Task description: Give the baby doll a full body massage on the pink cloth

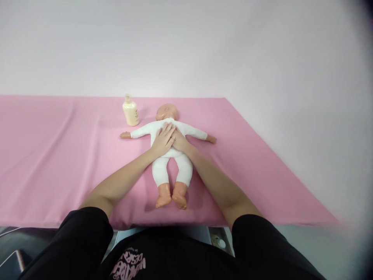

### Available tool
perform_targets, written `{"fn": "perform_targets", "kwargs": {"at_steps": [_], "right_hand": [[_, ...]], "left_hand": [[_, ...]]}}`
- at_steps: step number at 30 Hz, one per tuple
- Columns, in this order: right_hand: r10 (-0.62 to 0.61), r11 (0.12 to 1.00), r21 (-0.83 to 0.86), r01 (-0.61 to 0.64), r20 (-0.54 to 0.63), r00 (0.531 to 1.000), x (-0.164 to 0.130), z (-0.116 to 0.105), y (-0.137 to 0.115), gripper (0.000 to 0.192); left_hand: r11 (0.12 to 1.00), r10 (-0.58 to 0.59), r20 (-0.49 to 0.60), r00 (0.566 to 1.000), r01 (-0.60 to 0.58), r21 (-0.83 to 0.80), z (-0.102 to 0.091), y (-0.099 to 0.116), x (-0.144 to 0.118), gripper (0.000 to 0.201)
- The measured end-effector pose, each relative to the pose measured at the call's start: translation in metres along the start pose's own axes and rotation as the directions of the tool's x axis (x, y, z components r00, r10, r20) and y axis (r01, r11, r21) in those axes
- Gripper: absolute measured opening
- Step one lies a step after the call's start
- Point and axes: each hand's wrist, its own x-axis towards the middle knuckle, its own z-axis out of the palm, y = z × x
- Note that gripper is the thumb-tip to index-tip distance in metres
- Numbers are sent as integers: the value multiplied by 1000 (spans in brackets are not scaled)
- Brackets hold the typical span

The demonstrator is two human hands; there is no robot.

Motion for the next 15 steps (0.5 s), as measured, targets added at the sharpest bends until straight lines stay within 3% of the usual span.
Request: {"fn": "perform_targets", "kwargs": {"at_steps": [4, 8, 15], "right_hand": [[187, 982, 12, -187, -66, 980, 0, -1, 5, 69], [384, 923, 10, -384, -87, 919, 0, -5, -2, 75], [534, 840, -82, -537, -51, 844, -6, 2, -35, 77]], "left_hand": [[995, -93, 10, 996, 93, -20, 3, -6, 5, 61], [986, -168, 2, 986, 167, 8, 2, -11, 8, 59], [967, -249, -33, 968, 250, 44, -2, -12, 6, 58]]}}
